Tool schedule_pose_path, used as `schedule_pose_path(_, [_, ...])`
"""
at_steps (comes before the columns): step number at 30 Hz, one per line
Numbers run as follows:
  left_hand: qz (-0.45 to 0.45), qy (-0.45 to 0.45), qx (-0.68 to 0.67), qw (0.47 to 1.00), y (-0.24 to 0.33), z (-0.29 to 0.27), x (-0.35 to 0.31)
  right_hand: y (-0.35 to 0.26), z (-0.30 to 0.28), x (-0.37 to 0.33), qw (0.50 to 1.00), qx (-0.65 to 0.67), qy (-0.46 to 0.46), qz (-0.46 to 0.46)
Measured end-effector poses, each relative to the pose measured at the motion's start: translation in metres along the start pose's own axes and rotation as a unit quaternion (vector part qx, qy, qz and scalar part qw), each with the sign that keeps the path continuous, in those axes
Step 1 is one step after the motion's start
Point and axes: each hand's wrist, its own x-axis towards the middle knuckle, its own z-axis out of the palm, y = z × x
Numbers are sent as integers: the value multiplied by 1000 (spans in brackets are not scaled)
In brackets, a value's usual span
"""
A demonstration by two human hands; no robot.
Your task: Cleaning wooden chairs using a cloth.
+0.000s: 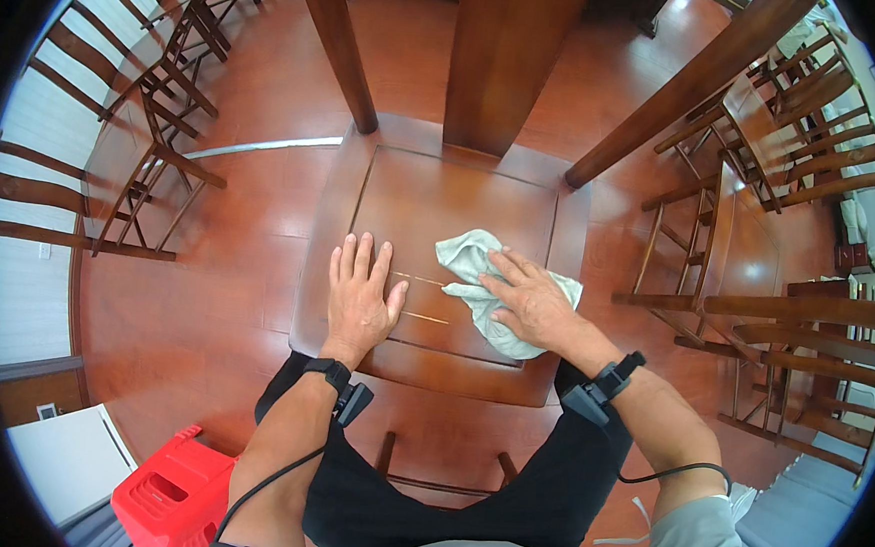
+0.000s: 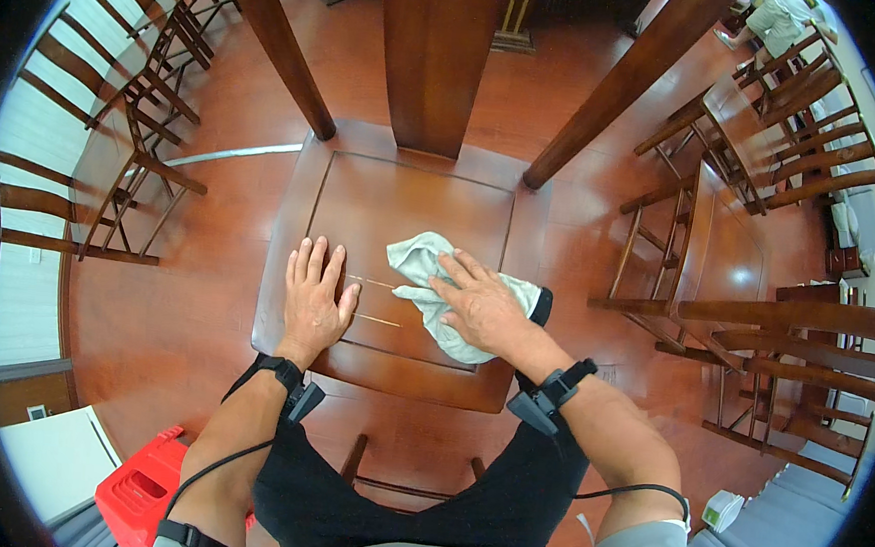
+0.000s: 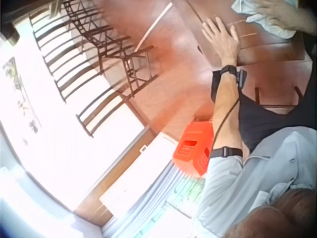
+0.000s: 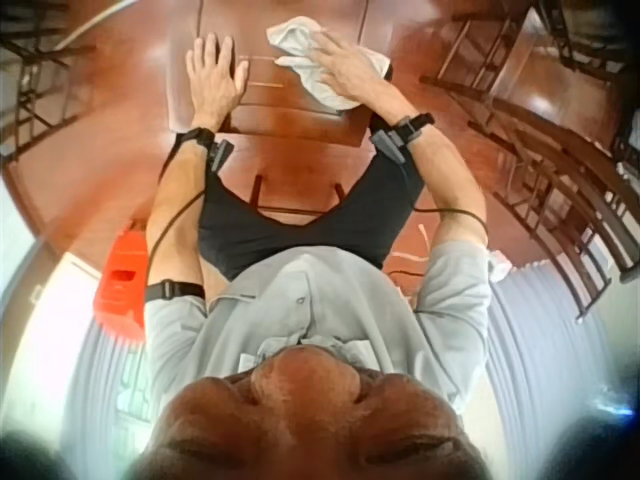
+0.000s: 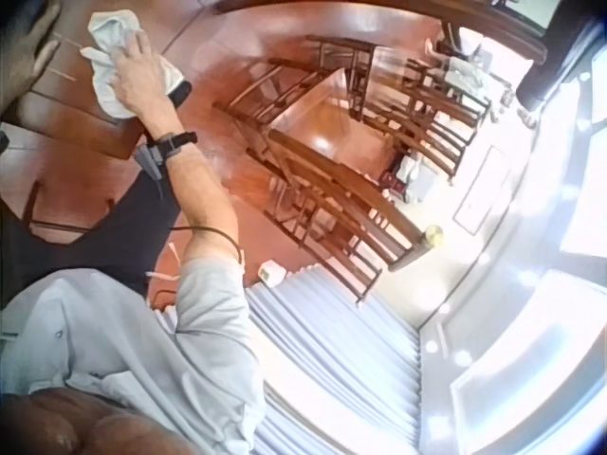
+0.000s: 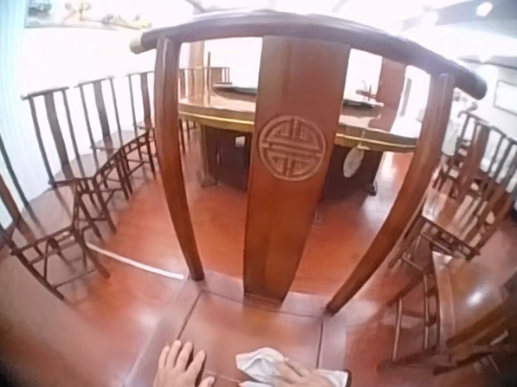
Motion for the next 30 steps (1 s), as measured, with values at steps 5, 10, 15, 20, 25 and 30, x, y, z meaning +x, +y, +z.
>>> schedule_pose_path(5, [-1, -4, 4, 1000, -2, 5, -3, -8, 21, 9, 989, 14, 146, 10])
schedule_pose_path(10, [4, 15, 10, 1000, -1, 4, 1, 11, 28, 17, 974, 38, 218, 55])
schedule_pose_path(15, [3, 10, 4, 1000, 2, 6, 0, 58, 2, 17, 880, 37, 355, 313])
schedule_pose_path(20, [-7, 1, 13, 1000, -4, 0, -5, 45, -16, 5, 923, 17, 196, 330])
schedule_pose_path(25, [-7, 2, -1, 1000, 1, 2, 1, 40, 3, -13, 959, -76, 190, 199])
schedule_pose_path(30, [-2, 0, -5, 1000, -1, -1, 1, 41, 26, 30, 953, -72, 266, 125])
